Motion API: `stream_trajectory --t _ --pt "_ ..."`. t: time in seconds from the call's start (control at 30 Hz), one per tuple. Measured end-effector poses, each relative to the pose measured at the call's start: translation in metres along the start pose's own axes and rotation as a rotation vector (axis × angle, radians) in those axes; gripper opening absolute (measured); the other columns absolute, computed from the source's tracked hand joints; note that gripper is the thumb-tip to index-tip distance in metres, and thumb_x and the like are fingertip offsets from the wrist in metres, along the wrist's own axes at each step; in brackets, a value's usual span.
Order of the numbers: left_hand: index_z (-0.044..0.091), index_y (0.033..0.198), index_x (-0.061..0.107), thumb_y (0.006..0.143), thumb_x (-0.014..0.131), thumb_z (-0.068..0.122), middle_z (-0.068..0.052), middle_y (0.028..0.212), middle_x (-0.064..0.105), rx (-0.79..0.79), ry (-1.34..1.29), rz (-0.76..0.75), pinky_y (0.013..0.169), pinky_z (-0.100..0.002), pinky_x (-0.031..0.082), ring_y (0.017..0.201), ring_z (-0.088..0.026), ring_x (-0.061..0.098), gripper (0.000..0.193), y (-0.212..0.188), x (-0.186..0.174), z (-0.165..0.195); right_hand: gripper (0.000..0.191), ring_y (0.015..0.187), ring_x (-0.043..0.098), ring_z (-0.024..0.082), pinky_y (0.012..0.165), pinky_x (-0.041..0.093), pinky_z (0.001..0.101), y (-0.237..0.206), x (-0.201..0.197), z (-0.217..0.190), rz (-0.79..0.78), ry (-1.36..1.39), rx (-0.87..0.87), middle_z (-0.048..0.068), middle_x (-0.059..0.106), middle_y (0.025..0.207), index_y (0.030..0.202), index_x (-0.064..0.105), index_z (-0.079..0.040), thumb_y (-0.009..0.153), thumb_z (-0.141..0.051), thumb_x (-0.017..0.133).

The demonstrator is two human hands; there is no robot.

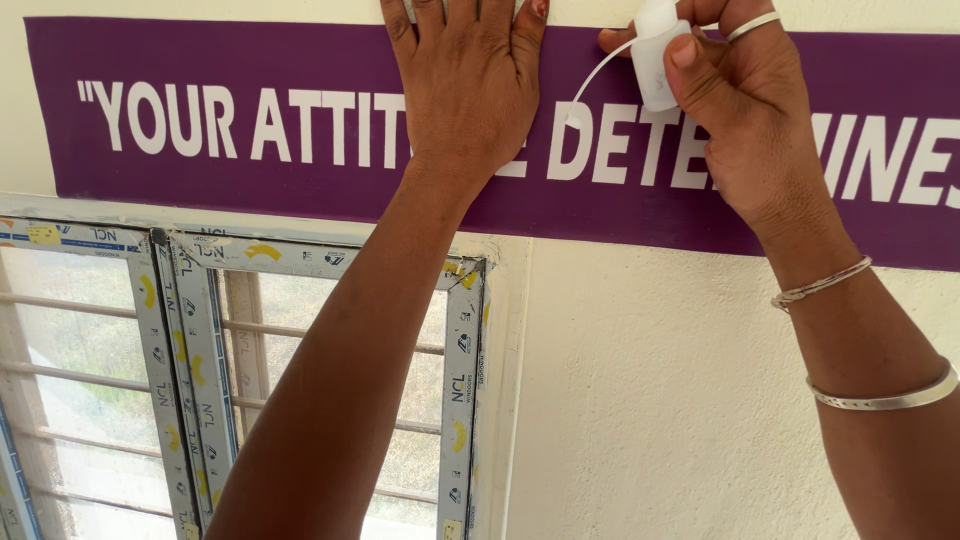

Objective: The person presses a long purple vinyl banner reading "YOUR ATTITUDE DETERMINES YOUR DIRECTION" onto the wall above a window. They hold the banner flat with one hand while squeezing glue from a small white bottle along its top edge, then smooth the banner against the wall with their palms, working along its length.

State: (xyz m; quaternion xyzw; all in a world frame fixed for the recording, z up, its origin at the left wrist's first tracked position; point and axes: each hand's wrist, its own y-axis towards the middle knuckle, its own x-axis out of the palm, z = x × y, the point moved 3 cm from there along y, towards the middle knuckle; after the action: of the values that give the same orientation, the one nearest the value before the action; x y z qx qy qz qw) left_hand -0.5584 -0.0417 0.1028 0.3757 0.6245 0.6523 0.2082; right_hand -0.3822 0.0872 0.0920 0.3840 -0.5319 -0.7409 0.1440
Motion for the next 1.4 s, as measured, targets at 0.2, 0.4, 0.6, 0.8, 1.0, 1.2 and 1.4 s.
stream_trajectory --t 0.2,0.4,0.6,0.8,1.0,1.2,1.4 --pt "0.025 0.154 0.047 0.113 0.028 0.047 -0.015 0.16 0.038 -0.055 -0.046 -0.101 0.128 -0.059 0.006 0.153 -0.041 0.019 0.05 0.001 0.0 0.0 0.031 0.102 0.066 0.014 0.084 0.054 0.0258 0.003 0.006 0.001 0.008 -0.073 -0.047 0.013 0.073 0.119 0.129 0.05 -0.005 0.118 -0.034 0.047" --pt "0.021 0.155 0.047 0.114 0.028 0.046 -0.015 0.163 0.037 -0.045 -0.073 -0.056 0.127 -0.058 0.005 0.154 -0.039 0.017 0.052 0.002 -0.006 0.002 0.036 0.061 0.064 0.016 0.048 0.048 0.0283 0.001 0.01 0.012 0.123 -0.61 0.026 0.008 0.07 0.083 0.123 0.052 -0.007 0.117 -0.042 0.045" --pt "0.023 0.158 0.044 0.114 0.025 0.047 -0.01 0.166 0.034 -0.088 -0.056 -0.165 0.13 -0.056 0.004 0.157 -0.036 0.014 0.054 0.002 -0.015 0.009 0.033 0.069 0.069 0.016 0.051 0.053 0.0281 -0.01 0.007 0.011 0.045 -0.811 -0.169 0.007 0.069 0.083 0.124 0.048 -0.008 0.123 -0.04 0.04" --pt "0.025 0.164 0.033 0.114 0.024 0.048 -0.011 0.17 0.022 -0.077 0.017 -0.179 0.129 -0.056 0.002 0.156 -0.038 0.008 0.056 0.009 -0.025 0.016 0.031 0.076 0.072 0.023 0.057 0.057 0.0312 -0.021 -0.033 0.006 0.043 -0.857 -0.079 0.016 0.072 0.097 0.126 0.047 -0.004 0.123 -0.034 0.039" --pt "0.025 0.165 0.03 0.115 0.024 0.049 -0.01 0.172 0.019 -0.093 0.028 -0.212 0.129 -0.055 0.001 0.157 -0.037 0.006 0.056 0.009 -0.022 0.017 0.03 0.092 0.076 0.025 0.075 0.063 0.0319 -0.035 -0.042 0.005 0.097 -0.81 -0.308 0.019 0.073 0.109 0.123 0.045 0.001 0.127 -0.029 0.042" --pt "0.025 0.163 0.035 0.114 0.024 0.048 -0.011 0.17 0.022 -0.084 0.012 -0.172 0.129 -0.055 0.001 0.156 -0.037 0.008 0.056 0.008 -0.018 0.016 0.027 0.083 0.076 0.023 0.069 0.062 0.034 -0.03 -0.042 0.005 0.128 -0.963 -0.295 0.016 0.075 0.106 0.121 0.05 -0.001 0.124 -0.028 0.049" --pt "0.025 0.162 0.039 0.113 0.023 0.049 -0.011 0.169 0.024 -0.106 0.0 -0.197 0.129 -0.054 0.002 0.157 -0.037 0.009 0.057 0.006 -0.017 0.018 0.025 0.09 0.076 0.026 0.074 0.062 0.0328 -0.033 -0.04 -0.002 0.144 -0.918 -0.398 0.02 0.073 0.114 0.118 0.046 0.001 0.122 -0.023 0.045"
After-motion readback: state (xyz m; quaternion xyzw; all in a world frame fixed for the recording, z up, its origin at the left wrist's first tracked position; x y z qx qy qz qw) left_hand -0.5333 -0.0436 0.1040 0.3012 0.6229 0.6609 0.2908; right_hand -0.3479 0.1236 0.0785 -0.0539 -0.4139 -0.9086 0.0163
